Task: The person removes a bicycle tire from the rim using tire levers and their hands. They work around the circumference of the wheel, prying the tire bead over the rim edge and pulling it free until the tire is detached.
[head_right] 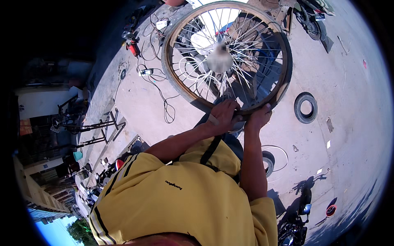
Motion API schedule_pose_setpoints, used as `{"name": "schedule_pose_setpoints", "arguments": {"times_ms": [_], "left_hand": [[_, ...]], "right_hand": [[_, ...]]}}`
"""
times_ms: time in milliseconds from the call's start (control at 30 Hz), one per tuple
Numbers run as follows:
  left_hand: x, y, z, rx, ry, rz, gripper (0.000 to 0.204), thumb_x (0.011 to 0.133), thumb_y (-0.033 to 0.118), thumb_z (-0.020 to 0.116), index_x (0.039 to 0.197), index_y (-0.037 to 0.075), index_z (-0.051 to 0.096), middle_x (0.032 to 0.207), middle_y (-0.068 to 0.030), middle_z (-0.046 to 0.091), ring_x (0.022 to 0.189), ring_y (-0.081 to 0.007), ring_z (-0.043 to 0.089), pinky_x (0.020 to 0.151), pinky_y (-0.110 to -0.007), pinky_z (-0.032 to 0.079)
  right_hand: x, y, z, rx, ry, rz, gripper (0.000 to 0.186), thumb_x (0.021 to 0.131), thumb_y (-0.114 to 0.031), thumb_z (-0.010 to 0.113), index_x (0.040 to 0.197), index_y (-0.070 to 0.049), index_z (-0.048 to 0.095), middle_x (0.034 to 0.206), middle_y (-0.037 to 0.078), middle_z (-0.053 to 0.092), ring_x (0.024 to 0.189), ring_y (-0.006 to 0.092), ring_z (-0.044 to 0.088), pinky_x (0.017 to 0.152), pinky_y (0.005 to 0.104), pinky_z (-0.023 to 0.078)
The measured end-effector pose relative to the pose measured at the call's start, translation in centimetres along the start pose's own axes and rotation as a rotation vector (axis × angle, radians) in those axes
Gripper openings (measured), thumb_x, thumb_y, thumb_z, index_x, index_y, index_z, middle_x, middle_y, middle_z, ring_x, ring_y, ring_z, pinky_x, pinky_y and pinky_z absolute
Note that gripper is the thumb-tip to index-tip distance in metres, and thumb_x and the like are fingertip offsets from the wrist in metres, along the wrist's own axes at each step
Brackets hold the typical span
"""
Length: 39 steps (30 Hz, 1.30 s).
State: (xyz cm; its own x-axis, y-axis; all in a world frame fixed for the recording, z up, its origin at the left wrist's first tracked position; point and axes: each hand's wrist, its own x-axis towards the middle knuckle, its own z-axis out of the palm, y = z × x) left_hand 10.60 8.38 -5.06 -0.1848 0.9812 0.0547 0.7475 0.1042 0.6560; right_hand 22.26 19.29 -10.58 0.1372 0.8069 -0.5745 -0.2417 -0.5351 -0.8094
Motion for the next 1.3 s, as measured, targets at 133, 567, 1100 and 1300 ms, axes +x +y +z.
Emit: {"name": "schedule_pose_setpoints", "arguments": {"times_ms": [133,567,1100,1300], "left_hand": [[2.2,-3.6,-8.3,0.213,0.196,0.144,0.049,0.085,0.025,0.081,0.123,0.003,0.059,0.129,-0.019,0.058,0.121,-0.0396,0.056,0.099,-0.05,0.047],[16.8,-34.5,-23.1,-0.658,0.035,-0.769,0.074,0.093,0.074,0.058,0.097,0.001,0.07,0.078,-0.009,0.07,0.063,-0.0212,0.066,0.059,-0.036,0.056],[13.4,-29.9,-22.0,-0.536,0.176,-0.841,0.048,0.112,0.04,0.038,0.099,0.0,0.061,0.071,-0.0102,0.065,0.058,-0.0179,0.062,0.054,-0.032,0.054],[13.9,-30.8,-22.6,-0.571,0.175,-0.824,0.049,0.112,0.042,0.037,0.1,0.001,0.06,0.073,-0.0103,0.064,0.058,-0.0192,0.061,0.056,-0.033,0.052]], "right_hand": [[0.8,0.8,-0.8,-0.071,-0.011,-0.073,0.048,0.11,-0.037,0.047,0.128,0.007,0.055,0.116,0.016,0.064,0.1,0.0252,0.063,0.09,0.039,0.05],[-2.9,-3.3,1.2,0.02,0.174,0.011,0.037,0.111,-0.034,0.046,0.119,0.0,0.057,0.09,0.011,0.067,0.075,0.0229,0.069,0.067,0.0363,0.057],[1.5,-2.5,2.2,-0.782,0.687,0.229,0.086,0.106,-0.066,0.025,0.11,0.005,0.074,0.104,0.032,0.072,0.106,0.0502,0.065,0.093,0.0557,0.048],[1.9,2.0,-0.1,-0.248,0.517,0.125,0.077,0.104,-0.067,0.04,0.085,0.004,0.063,0.068,0.012,0.063,0.061,0.0225,0.064,0.06,0.0398,0.055]]}}
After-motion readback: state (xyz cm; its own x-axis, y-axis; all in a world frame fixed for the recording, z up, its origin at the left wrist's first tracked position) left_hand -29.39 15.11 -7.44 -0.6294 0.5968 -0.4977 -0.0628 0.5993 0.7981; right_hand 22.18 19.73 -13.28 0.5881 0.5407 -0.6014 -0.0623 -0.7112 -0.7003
